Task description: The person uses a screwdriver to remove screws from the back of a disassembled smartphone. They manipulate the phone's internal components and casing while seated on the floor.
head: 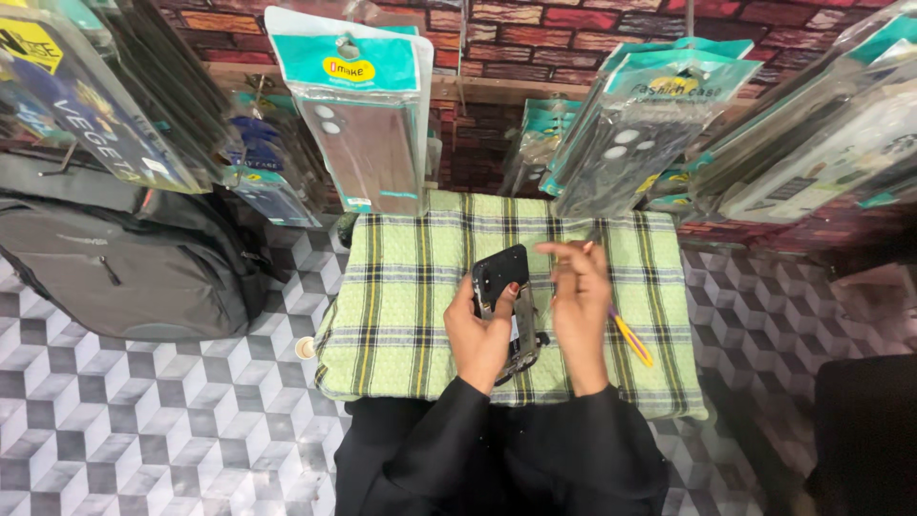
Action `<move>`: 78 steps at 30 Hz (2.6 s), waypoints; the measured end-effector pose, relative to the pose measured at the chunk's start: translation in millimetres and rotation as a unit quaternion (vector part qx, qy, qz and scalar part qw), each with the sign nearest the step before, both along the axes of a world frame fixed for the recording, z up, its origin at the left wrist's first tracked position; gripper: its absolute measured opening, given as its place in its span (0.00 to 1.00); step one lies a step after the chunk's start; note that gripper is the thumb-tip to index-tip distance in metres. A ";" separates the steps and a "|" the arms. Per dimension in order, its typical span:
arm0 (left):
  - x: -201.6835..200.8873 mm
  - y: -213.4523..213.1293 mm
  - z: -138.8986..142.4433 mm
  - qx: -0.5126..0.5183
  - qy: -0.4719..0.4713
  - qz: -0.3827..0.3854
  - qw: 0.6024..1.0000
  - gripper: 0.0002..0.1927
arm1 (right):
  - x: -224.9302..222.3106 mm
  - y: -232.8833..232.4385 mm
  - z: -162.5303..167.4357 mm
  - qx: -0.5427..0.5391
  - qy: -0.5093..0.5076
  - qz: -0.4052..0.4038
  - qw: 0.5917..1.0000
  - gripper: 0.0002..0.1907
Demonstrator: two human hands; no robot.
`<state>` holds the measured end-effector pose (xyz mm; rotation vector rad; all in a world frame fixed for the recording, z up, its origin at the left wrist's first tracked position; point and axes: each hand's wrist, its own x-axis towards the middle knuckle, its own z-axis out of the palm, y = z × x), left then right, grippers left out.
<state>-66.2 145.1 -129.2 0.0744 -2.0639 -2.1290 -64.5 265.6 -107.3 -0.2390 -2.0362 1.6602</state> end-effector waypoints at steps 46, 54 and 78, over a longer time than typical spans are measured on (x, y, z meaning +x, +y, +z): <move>10.5 -0.4 13.6 -0.200 0.117 -0.069 0.970 0.09 | 2.8 -2.3 2.1 0.241 0.017 0.022 0.970 0.06; 8.1 -1.1 15.6 -0.180 0.107 -0.044 0.977 0.09 | 1.0 -10.6 3.6 0.230 0.022 0.002 0.973 0.07; 8.5 -6.6 21.3 -0.190 0.057 -0.106 0.974 0.11 | 2.3 1.3 0.7 0.220 0.048 0.045 0.973 0.06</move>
